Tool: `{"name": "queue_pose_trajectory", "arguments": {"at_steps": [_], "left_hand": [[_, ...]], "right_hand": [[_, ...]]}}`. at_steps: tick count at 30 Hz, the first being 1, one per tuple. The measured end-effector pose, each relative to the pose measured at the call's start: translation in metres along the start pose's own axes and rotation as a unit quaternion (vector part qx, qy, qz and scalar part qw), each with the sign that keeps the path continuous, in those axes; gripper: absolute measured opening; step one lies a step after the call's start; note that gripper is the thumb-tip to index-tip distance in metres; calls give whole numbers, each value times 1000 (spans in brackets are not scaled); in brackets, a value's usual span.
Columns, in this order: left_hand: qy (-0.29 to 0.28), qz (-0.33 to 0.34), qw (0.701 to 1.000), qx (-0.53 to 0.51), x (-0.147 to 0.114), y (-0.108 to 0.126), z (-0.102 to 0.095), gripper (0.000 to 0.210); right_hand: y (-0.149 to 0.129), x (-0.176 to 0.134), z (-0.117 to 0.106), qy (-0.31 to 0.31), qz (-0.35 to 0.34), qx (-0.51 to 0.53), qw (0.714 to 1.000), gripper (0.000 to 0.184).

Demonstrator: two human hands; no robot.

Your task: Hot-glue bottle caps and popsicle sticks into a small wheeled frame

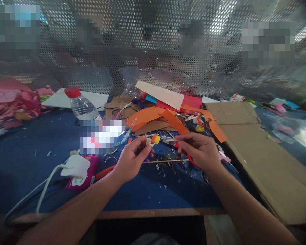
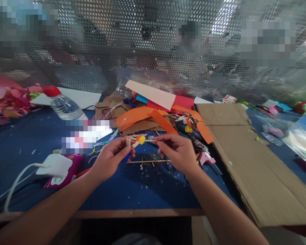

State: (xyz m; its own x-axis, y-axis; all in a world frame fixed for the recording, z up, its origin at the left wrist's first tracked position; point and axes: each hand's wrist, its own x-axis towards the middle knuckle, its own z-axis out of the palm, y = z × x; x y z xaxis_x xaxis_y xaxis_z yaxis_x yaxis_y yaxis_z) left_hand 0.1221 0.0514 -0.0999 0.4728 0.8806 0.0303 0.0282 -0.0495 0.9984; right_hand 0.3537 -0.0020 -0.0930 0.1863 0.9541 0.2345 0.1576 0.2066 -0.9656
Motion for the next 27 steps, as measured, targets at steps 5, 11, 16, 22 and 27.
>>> {"name": "queue_pose_trajectory", "arguments": {"at_steps": [5, 11, 16, 22, 27], "left_hand": [[13, 3, 998, 64, 2, 2, -2, 20], [-34, 43, 989, 137, -4, 2, 0, 22], [-40, 50, 987, 151, -3, 2, 0, 20], [98, 71, 984, 134, 1, 7, -7, 13], [162, 78, 978, 103, 1, 5, -15, 16]], "right_hand": [[-4, -2, -4, -46, -35, -96, 994, 12], [-1, -10, 10, -138, -83, -154, 975, 10], [-3, -11, 8, -150, -87, -147, 974, 11], [-13, 9, -31, -161, -28, -331, 929, 29], [2, 29, -51, -231, -3, -564, 793, 42]]}}
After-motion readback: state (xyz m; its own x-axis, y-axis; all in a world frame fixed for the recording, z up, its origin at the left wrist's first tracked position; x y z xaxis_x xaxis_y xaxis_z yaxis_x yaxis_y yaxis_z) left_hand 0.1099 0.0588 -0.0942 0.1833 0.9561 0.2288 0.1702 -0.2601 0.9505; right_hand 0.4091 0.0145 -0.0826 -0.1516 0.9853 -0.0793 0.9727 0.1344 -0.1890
